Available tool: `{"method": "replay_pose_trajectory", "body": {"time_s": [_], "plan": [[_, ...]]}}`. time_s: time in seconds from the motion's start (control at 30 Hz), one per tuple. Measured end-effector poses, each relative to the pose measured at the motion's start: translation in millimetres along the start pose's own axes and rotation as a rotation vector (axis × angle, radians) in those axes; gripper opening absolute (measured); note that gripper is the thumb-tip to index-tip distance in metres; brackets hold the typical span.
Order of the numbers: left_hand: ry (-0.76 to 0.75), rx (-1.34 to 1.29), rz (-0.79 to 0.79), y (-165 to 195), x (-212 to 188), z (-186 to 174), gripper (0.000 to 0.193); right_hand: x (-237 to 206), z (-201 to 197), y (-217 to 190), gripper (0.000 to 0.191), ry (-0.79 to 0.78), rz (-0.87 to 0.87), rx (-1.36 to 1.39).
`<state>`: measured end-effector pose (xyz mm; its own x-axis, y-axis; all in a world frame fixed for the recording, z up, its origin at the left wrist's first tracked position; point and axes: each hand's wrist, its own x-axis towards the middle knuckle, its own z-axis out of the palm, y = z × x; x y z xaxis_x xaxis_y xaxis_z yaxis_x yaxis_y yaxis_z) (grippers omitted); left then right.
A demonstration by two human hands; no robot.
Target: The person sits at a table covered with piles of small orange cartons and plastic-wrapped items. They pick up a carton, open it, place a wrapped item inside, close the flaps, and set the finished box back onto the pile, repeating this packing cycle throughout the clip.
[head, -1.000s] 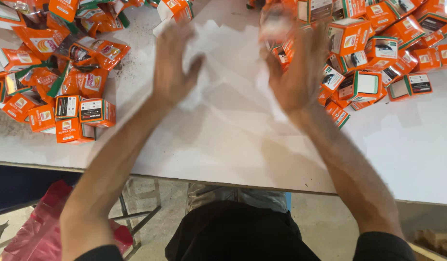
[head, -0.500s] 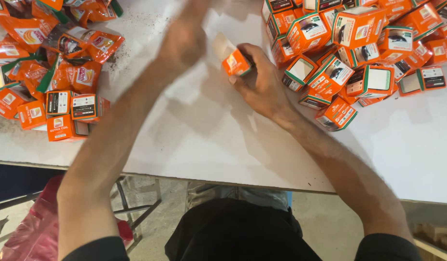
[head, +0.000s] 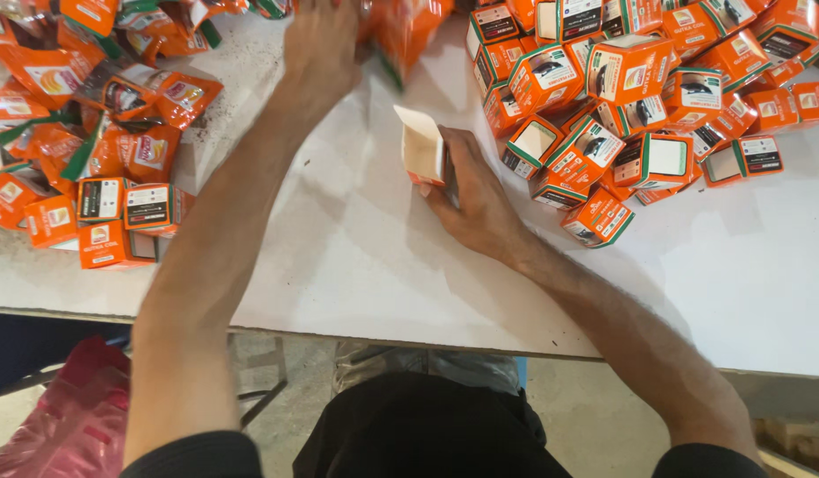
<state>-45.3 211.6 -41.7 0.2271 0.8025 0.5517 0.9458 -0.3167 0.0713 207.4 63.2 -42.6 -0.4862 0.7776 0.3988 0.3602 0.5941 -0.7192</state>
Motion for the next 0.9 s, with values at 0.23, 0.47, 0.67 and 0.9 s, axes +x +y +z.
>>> {"method": "replay_pose_trajectory", "body": {"time_s": [0.23,0.47,0.67,0.9], "plan": [[-0.059,-0.607,-0.178,26,-82,-80,0.045,-4,-8,1,0.068,0.039,0.029,0.018],[0.244,-0.569,0.438,99,-125,-92,0.051,-10,0,13,0.053,0.064,0.042,0.099],[0.066,-0.418,0.37,93,-125,-82,0.05,-7,-1,12,0.049,0.061,-0.006,0.001],[0.036,-0.466,0.059,120,-123,-80,0.02,-3,-4,-3,0.05,0.03,0.005,-0.072]]}}
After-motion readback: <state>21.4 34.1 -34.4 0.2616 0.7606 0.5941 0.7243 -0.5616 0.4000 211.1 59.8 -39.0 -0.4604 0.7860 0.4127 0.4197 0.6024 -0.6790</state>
